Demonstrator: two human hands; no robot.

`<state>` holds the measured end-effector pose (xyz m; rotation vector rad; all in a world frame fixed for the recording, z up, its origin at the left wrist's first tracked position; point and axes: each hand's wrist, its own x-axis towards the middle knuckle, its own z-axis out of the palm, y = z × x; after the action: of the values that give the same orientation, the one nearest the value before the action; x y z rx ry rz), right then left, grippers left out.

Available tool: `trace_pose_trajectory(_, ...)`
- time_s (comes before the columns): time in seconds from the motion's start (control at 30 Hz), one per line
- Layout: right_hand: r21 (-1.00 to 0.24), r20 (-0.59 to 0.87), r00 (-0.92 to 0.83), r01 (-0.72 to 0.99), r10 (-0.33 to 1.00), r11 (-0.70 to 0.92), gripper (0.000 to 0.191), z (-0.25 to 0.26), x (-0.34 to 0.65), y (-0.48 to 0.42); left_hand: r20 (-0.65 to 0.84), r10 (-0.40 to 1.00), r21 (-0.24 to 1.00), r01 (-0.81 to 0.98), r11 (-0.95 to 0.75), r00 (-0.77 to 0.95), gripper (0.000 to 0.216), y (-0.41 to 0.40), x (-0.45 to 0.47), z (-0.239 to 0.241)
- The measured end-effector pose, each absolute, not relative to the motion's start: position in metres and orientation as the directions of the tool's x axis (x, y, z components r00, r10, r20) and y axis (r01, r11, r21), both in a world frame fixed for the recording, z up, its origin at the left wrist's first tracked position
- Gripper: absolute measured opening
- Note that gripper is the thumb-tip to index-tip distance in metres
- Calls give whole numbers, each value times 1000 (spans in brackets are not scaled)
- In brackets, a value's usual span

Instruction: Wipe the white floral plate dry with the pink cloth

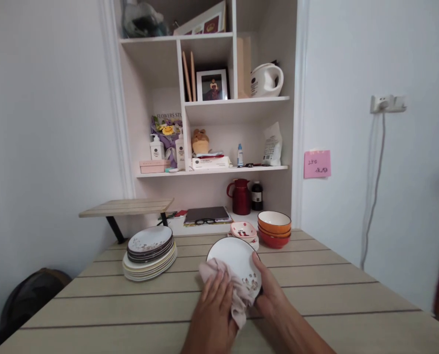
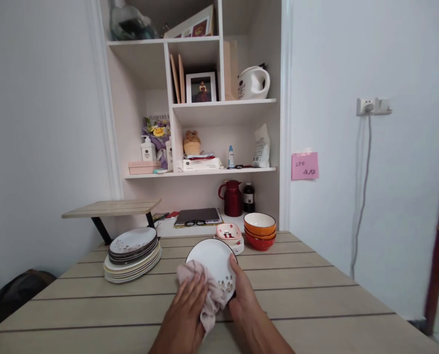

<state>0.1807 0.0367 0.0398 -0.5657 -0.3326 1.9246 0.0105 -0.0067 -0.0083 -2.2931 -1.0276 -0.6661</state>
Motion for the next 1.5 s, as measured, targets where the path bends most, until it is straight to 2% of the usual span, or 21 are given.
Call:
trace_pose_trajectory(0.1,-477,-254,-474,-698,843,-535,65,39,179,33,574,487,-251,707,-661,658,71,-10,13,-7)
trace_pose_trajectory(0.2,-523,-241,-531,-635,813,-569,62,34,171,29,556,519,-162,698,-698,649,72,-12,10,-2)
trace_pose_trajectory(0.3,-548,-240,-510,-632,826,-548,56,30,162,26,576,613,-54,773,-633,542,72,-14,4,5)
trace_pose_trajectory(0.37,-543,-225,-497,-650,838,-532,53,28,157,24,601,667,-26,845,-534,440,71,-13,1,8)
trace_pose_trajectory(0.5,-528,-209,-467,-686,859,-501,54,27,152,24,629,721,-48,940,-337,290,70,-4,1,3)
trace_pose_trajectory(0.6,-518,-259,-432,-693,864,-501,62,29,158,28,637,716,-88,949,-302,287,70,4,1,-7)
trace_pose_trajectory(0.7,-518,-259,-392,-715,883,-469,68,32,170,35,644,657,-150,907,-393,392,72,3,2,-14)
trace_pose_trajectory(0.87,-535,-231,-326,-744,917,-400,67,39,182,38,605,577,-201,806,-557,549,77,-9,6,-7)
trace_pose_trajectory(1.07,-582,-236,-471,-632,850,-512,57,35,167,25,554,537,-185,723,-665,636,77,-18,5,5)
trace_pose_trajectory(1.2,-599,-190,-514,-614,836,-514,49,31,158,20,561,598,-114,769,-629,573,77,-19,7,10)
trace_pose_trajectory(1.37,-564,-168,-522,-645,836,-516,52,31,152,18,609,689,-52,886,-460,393,77,-12,7,8)
trace_pose_trajectory(1.5,-555,-249,-463,-652,851,-517,60,30,155,22,626,718,-22,927,-374,305,74,-3,2,-5)
